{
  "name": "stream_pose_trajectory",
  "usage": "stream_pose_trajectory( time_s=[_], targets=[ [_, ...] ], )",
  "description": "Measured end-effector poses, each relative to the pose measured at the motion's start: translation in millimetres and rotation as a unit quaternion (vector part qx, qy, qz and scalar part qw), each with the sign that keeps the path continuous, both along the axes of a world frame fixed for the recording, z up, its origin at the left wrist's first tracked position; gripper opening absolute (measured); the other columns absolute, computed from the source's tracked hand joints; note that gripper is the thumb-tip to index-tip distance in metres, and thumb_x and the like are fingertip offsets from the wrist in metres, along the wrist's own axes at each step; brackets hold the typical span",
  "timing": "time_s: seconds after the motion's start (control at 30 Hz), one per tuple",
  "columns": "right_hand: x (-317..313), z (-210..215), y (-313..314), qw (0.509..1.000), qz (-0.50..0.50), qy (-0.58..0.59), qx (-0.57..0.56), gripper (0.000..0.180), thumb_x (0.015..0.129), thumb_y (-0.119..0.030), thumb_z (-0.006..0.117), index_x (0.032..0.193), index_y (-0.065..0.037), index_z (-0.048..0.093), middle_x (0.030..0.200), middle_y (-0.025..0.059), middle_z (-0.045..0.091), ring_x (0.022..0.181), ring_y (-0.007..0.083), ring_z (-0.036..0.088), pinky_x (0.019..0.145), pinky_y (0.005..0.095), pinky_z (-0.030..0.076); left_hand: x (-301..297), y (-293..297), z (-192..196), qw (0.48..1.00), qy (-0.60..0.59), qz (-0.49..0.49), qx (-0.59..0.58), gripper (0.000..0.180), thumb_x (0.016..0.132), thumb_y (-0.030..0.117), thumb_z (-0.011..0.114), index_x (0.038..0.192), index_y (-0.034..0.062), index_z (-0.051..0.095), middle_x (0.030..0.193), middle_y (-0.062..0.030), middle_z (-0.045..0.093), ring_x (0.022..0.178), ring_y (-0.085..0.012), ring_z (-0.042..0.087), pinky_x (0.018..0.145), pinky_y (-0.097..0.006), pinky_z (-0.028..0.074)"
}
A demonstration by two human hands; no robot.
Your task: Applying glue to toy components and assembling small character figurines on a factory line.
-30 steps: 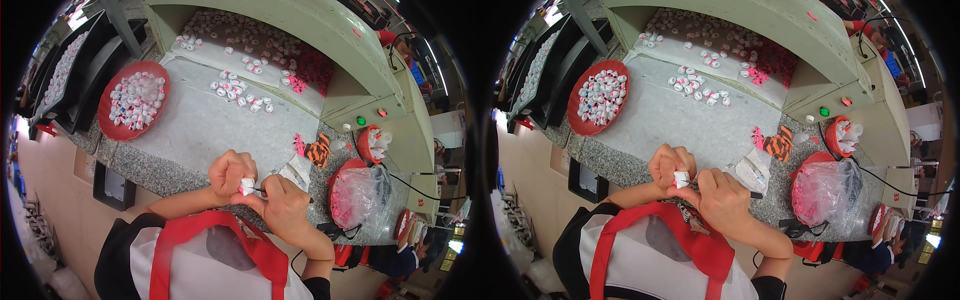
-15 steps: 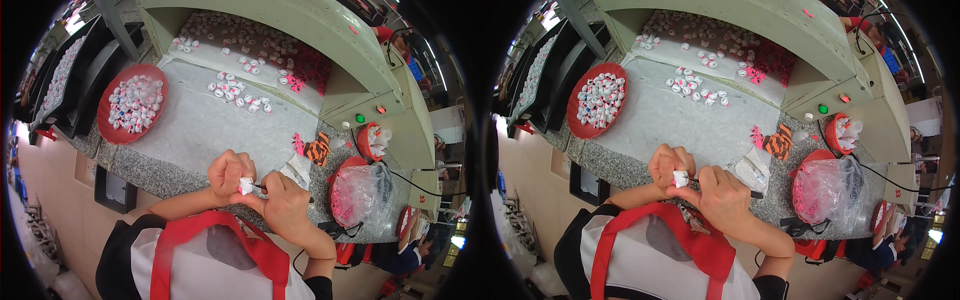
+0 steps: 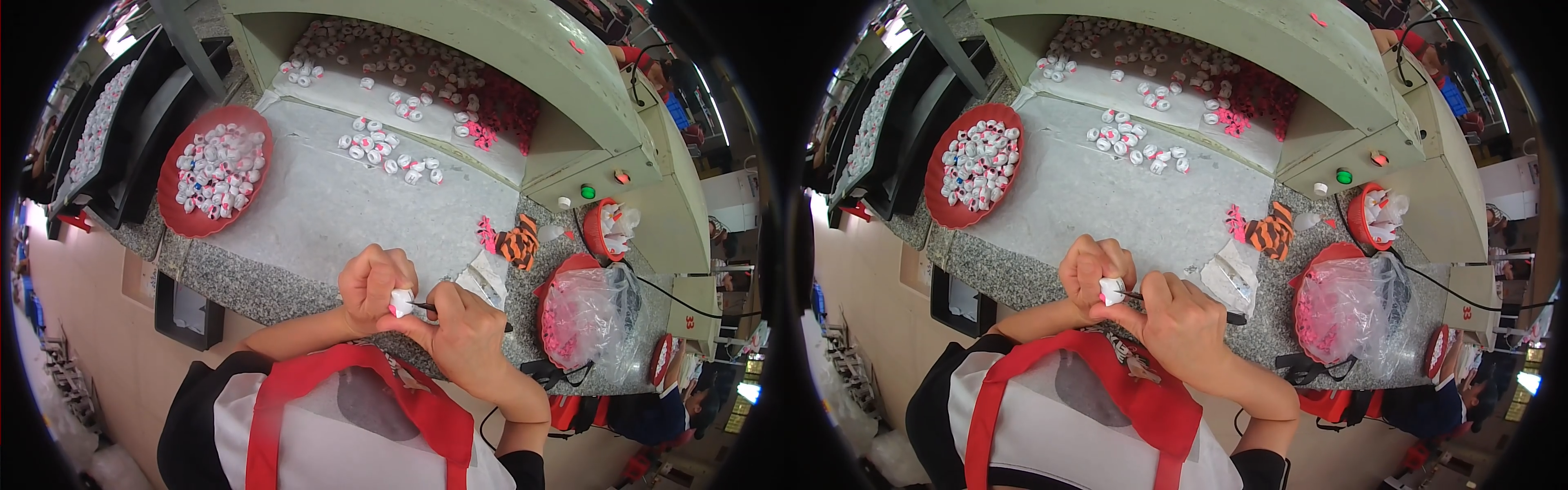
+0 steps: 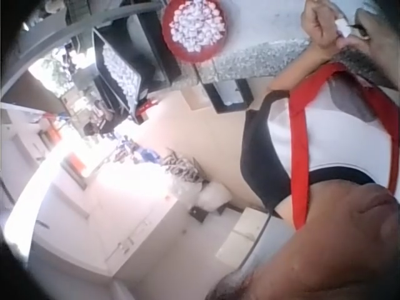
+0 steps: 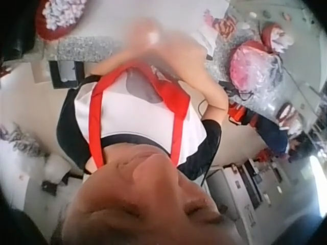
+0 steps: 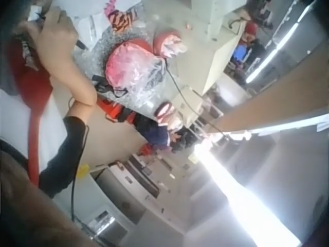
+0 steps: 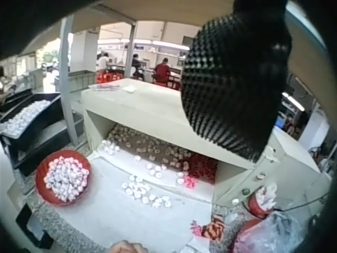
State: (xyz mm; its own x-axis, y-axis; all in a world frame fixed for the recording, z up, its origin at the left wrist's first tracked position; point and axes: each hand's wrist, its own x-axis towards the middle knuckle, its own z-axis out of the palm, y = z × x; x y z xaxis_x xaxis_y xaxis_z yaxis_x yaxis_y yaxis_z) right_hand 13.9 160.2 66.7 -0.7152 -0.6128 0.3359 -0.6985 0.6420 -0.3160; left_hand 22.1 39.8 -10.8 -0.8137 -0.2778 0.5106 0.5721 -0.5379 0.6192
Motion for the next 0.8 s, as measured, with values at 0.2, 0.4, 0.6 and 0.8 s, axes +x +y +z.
stream_pose_trajectory(
  time_s=[0.2,0.4,0.6,0.8],
  targets=[
    [0.6,0.7,0.7,1.000,0.003,-0.022,0.017,0.049,0.058,-0.049,0.069,0.062,-0.006,0.046,0.046,0.0011,0.045,0.040,0.0156,0.048,0.034,0.0265,0.038,-0.4,-0.9,-2.2,1.000,0.001,0.003,-0.006,0.023,0.092,0.018,0.036,0.074,0.0025,0.037,0.061,-0.0082,0.046,0.047,-0.0084,0.039,0.042,-0.022,0.034],
    [0.5,2.9,-0.7,1.000,-0.001,-0.023,0.009,0.050,0.058,-0.050,0.068,0.061,-0.006,0.045,0.046,0.0011,0.045,0.040,0.0161,0.048,0.035,0.0270,0.038,0.6,-0.4,-2.6,1.000,0.002,0.011,-0.003,0.023,0.092,0.017,0.035,0.074,0.0021,0.038,0.061,-0.0086,0.047,0.047,-0.0083,0.039,0.041,-0.022,0.034],
    [-0.2,1.1,0.8,1.000,-0.004,-0.030,0.006,0.050,0.058,-0.050,0.068,0.061,-0.006,0.045,0.045,0.0011,0.045,0.040,0.0161,0.049,0.035,0.0269,0.038,-1.2,-0.5,-1.8,1.000,0.016,0.013,-0.008,0.023,0.092,0.017,0.036,0.075,0.0014,0.039,0.061,-0.0091,0.047,0.047,-0.0089,0.039,0.041,-0.023,0.034],
    [0.3,0.6,1.6,0.999,-0.001,-0.037,0.006,0.050,0.059,-0.050,0.068,0.061,-0.006,0.045,0.045,0.0012,0.045,0.039,0.0167,0.048,0.035,0.0269,0.038,-0.4,-1.5,-2.5,1.000,0.016,0.014,-0.017,0.023,0.091,0.017,0.037,0.075,0.0009,0.039,0.061,-0.0098,0.047,0.046,-0.0095,0.040,0.042,-0.023,0.035]
  ],
)
